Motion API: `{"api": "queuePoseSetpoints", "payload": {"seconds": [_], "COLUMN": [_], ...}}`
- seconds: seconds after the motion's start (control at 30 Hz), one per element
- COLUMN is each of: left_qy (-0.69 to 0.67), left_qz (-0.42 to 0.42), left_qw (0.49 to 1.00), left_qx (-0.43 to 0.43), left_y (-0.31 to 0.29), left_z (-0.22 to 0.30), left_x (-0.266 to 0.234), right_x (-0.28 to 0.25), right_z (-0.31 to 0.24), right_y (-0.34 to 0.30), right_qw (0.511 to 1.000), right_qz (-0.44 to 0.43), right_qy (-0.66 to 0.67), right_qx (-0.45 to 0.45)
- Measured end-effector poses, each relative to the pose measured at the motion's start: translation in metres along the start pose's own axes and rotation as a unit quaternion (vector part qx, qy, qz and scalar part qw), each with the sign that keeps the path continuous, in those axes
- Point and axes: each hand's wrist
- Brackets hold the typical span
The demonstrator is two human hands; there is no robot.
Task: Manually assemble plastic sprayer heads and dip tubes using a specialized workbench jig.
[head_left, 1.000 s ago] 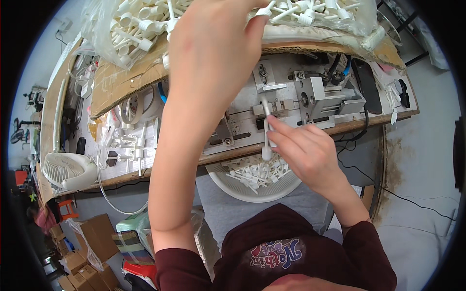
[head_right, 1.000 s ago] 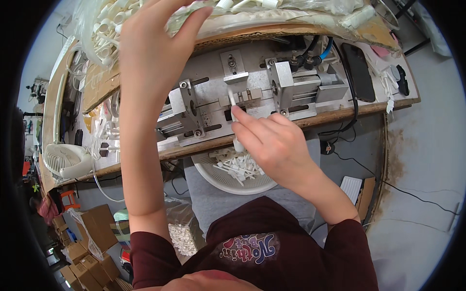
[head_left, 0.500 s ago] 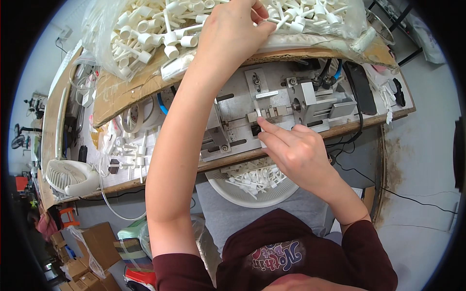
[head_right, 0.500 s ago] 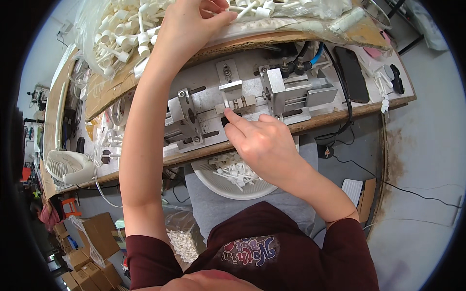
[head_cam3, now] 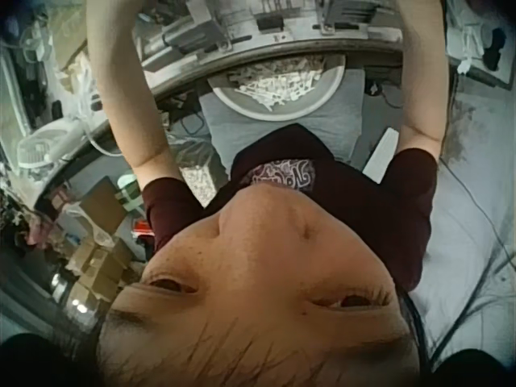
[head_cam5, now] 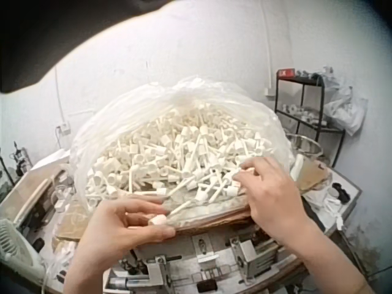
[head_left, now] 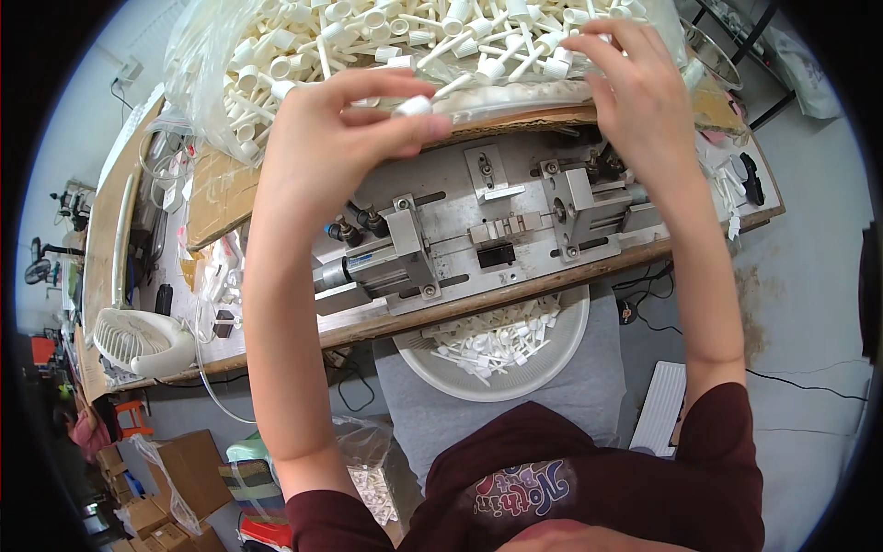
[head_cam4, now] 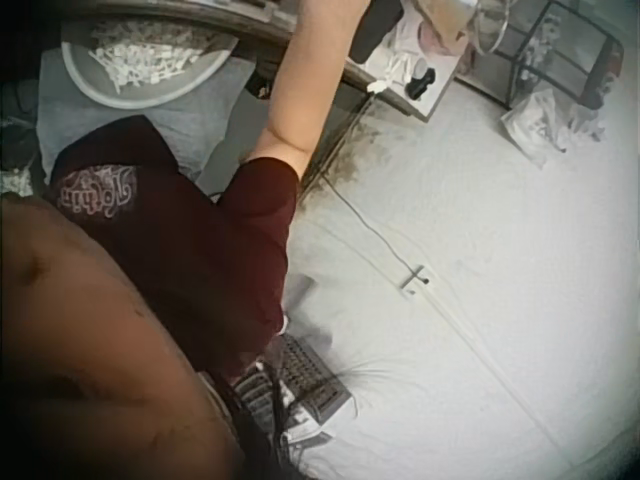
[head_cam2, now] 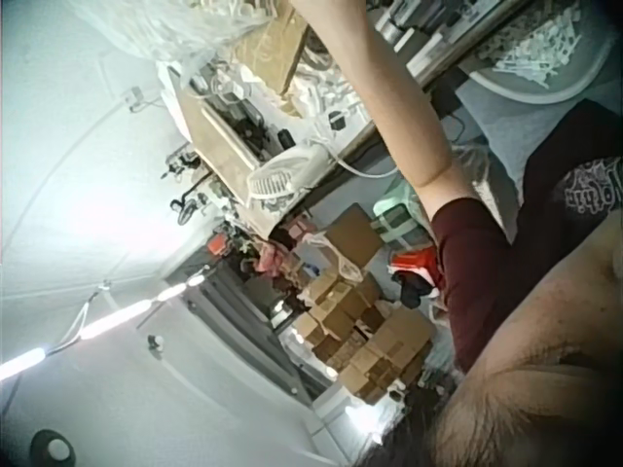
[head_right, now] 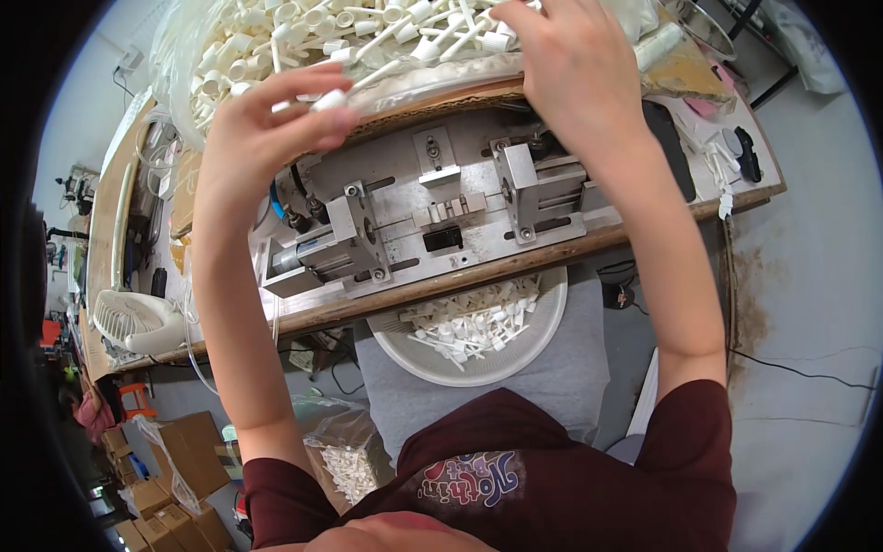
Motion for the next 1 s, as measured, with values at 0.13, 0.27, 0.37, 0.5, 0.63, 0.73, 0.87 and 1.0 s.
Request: {"api": "queuePoseSetpoints", "payload": {"seconds": [0.13, 0.27, 0.37, 0.5, 0.63, 0.73, 0.87, 1.0], "left_qy": [-0.028, 0.027, 0.075, 0.158, 0.252, 0.291, 0.290, 0.285], "left_qz": [0.007, 0.000, 0.008, 0.023, 0.047, 0.046, 0.040, 0.038], "left_qw": [0.995, 0.992, 0.990, 0.976, 0.951, 0.939, 0.938, 0.943], "left_qx": [0.092, 0.124, 0.122, 0.150, 0.173, 0.177, 0.184, 0.170], "left_y": [-0.049, -0.089, -0.112, -0.125, -0.128, -0.128, -0.125, -0.119], "left_z": [0.000, -0.010, -0.032, -0.051, -0.061, -0.062, -0.066, -0.061], "left_x": [0.023, 0.054, 0.072, 0.092, 0.104, 0.108, 0.112, 0.111], "right_x": [0.022, 0.034, 0.031, 0.019, 0.011, 0.006, -0.002, 0.017], "right_z": [0.010, 0.013, 0.010, 0.007, -0.002, -0.010, -0.026, -0.035], "right_y": [0.020, 0.032, 0.041, 0.047, 0.047, 0.046, 0.046, 0.041], "right_qw": [0.997, 0.987, 0.965, 0.929, 0.899, 0.900, 0.877, 0.915], "right_qz": [-0.042, -0.098, -0.174, -0.244, -0.260, -0.283, -0.296, -0.174], "right_qy": [-0.014, 0.094, 0.174, 0.273, 0.345, 0.328, 0.376, 0.362], "right_qx": [-0.070, -0.087, -0.086, -0.057, -0.071, -0.044, 0.048, -0.038]}}
Point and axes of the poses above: each hand's wrist, its own y-axis towards the middle knuckle, its own x-axis out of the palm, z = x × y, and after that the axes turned 13 degrees about -y, right-handed
